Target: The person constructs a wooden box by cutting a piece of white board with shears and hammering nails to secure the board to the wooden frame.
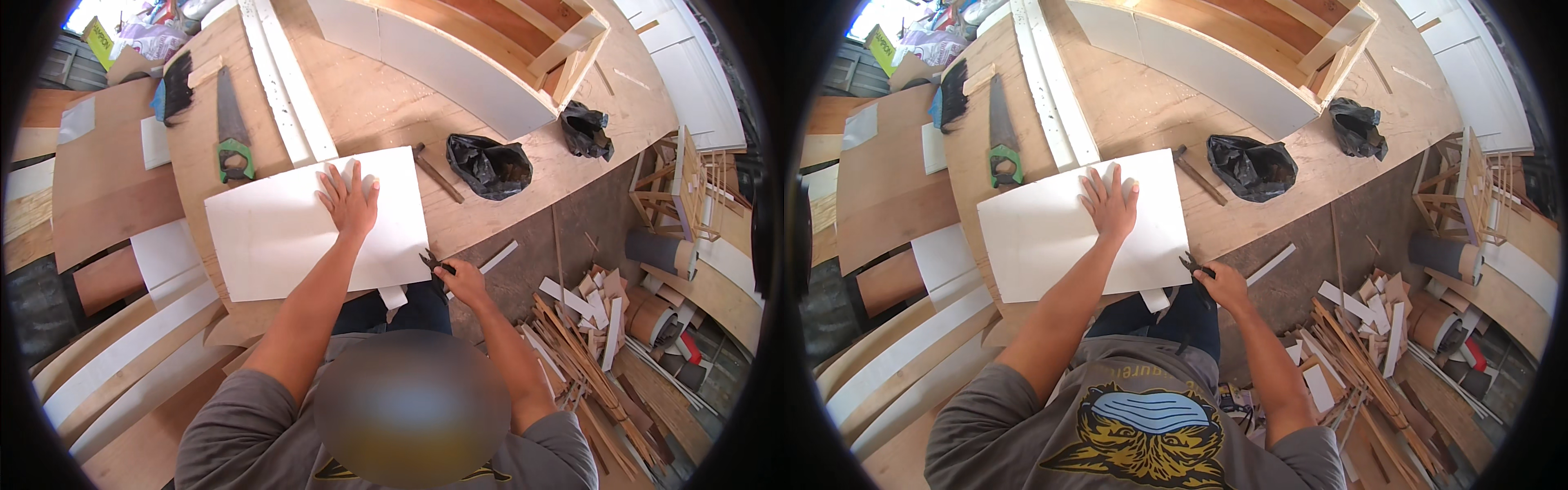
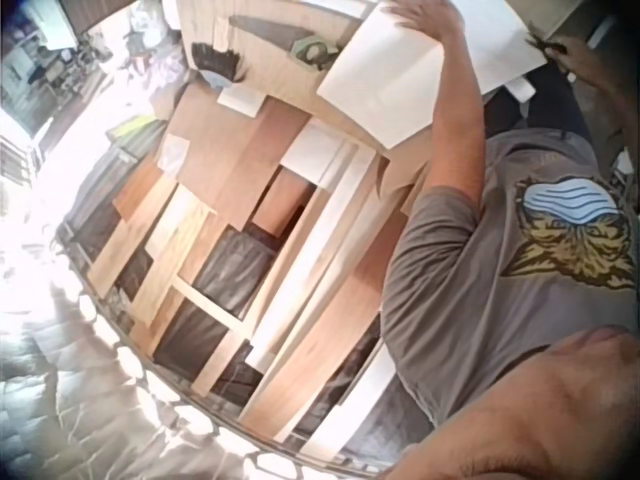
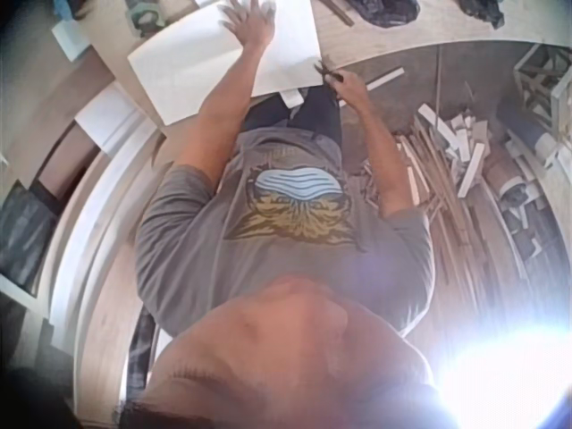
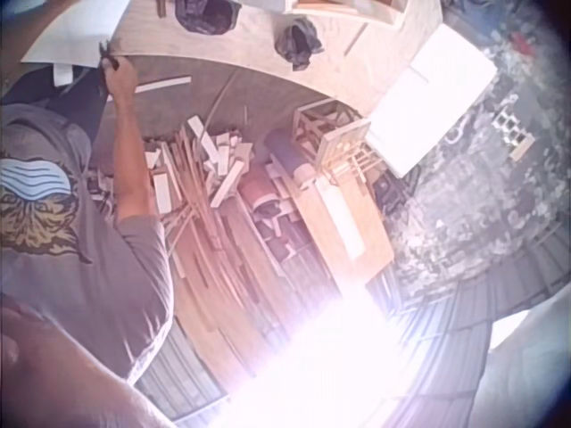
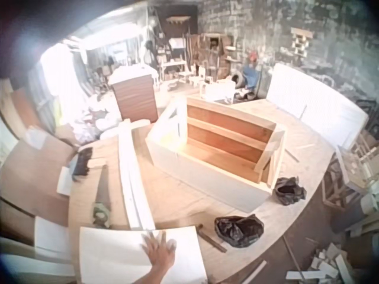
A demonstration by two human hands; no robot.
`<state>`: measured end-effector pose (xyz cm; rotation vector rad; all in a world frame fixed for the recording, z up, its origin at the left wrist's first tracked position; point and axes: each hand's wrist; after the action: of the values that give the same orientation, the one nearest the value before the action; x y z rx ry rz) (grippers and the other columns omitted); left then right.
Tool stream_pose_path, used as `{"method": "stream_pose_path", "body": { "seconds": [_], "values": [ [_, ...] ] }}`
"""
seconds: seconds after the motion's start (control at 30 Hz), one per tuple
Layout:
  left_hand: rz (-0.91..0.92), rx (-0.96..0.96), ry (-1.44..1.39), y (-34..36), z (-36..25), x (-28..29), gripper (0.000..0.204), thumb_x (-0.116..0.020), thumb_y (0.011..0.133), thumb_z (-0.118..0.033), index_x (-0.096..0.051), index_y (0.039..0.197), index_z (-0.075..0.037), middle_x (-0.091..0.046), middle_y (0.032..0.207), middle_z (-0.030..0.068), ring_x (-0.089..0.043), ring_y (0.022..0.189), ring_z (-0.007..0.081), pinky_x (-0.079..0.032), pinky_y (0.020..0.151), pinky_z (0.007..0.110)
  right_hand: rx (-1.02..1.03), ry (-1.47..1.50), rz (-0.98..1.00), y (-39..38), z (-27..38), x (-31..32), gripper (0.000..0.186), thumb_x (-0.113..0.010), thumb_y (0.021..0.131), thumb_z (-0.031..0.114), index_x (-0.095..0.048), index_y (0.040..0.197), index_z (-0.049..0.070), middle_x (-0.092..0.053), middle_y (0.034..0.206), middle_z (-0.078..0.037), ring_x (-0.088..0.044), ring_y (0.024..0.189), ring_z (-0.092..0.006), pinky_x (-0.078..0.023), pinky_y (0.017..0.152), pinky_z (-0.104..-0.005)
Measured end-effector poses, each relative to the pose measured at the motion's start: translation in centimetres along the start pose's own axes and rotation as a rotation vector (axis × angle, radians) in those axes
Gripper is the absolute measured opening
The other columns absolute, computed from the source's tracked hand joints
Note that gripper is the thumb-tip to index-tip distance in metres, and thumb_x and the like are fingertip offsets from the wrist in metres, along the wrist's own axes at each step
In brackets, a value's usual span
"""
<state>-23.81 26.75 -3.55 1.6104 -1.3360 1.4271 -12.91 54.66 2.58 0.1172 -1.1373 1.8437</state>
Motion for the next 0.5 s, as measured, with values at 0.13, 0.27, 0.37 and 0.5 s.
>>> {"method": "stream_pose_path", "body": {
  "seconds": [0.13, 0.27, 0.37, 0.5],
  "values": [
    [0.026, -0.031, -0.027, -3.5, 0.5, 0.5, 0.069, -0.040, 0.102, -0.060, -0.024, 0.163, -0.030, -0.002, 0.170, 0.0238, 0.006, 0.156, 0.0446, 0.002, 0.121, 0.065, 0.107, -0.093, -0.061, 0.0, -0.4, -0.8, 0.054, -0.072, 0.087, 0.049, -0.063, 0.124, 0.011, -0.069, 0.115, -0.017, -0.066, 0.110, -0.0371, -0.053, 0.088, -0.0489],
    [0.043, -0.027, -0.007, -5.6, 1.1, 0.5, 0.070, -0.039, 0.102, -0.061, -0.025, 0.163, -0.029, -0.001, 0.170, 0.0231, 0.005, 0.156, 0.0443, 0.002, 0.121, 0.065, 0.110, -0.344, -0.010, -1.9, 2.9, 0.5, 0.071, -0.080, 0.078, 0.042, -0.048, 0.132, 0.008, -0.060, 0.128, -0.021, -0.061, 0.118, -0.0409, -0.053, 0.092, -0.0507],
    [0.041, -0.026, -0.008, -6.0, 1.2, 0.1, 0.072, -0.040, 0.102, -0.062, -0.024, 0.163, -0.029, -0.001, 0.170, 0.0226, 0.006, 0.156, 0.0443, 0.002, 0.121, 0.065, 0.124, -0.392, 0.002, -1.6, 2.0, -0.1, 0.070, -0.083, 0.073, 0.033, -0.045, 0.126, 0.006, -0.059, 0.126, -0.022, -0.061, 0.116, -0.0436, -0.053, 0.092, -0.0516],
    [0.042, -0.018, 0.020, -6.0, 1.2, -0.2, 0.076, -0.042, 0.099, -0.066, -0.024, 0.163, -0.031, 0.001, 0.170, 0.0218, 0.007, 0.156, 0.0444, 0.002, 0.121, 0.065, 0.145, -0.401, 0.009, -0.2, -0.3, -1.1, 0.055, -0.076, 0.073, 0.021, -0.046, 0.117, 0.005, -0.064, 0.115, -0.024, -0.063, 0.107, -0.0459, -0.053, 0.088, -0.0530]
  ]
}}
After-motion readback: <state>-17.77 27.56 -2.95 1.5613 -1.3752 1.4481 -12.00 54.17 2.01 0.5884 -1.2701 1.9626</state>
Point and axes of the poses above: each hand's wrist, its own y-axis towards the middle knuckle, its own x-axis out of the back of the hand, z = x × y
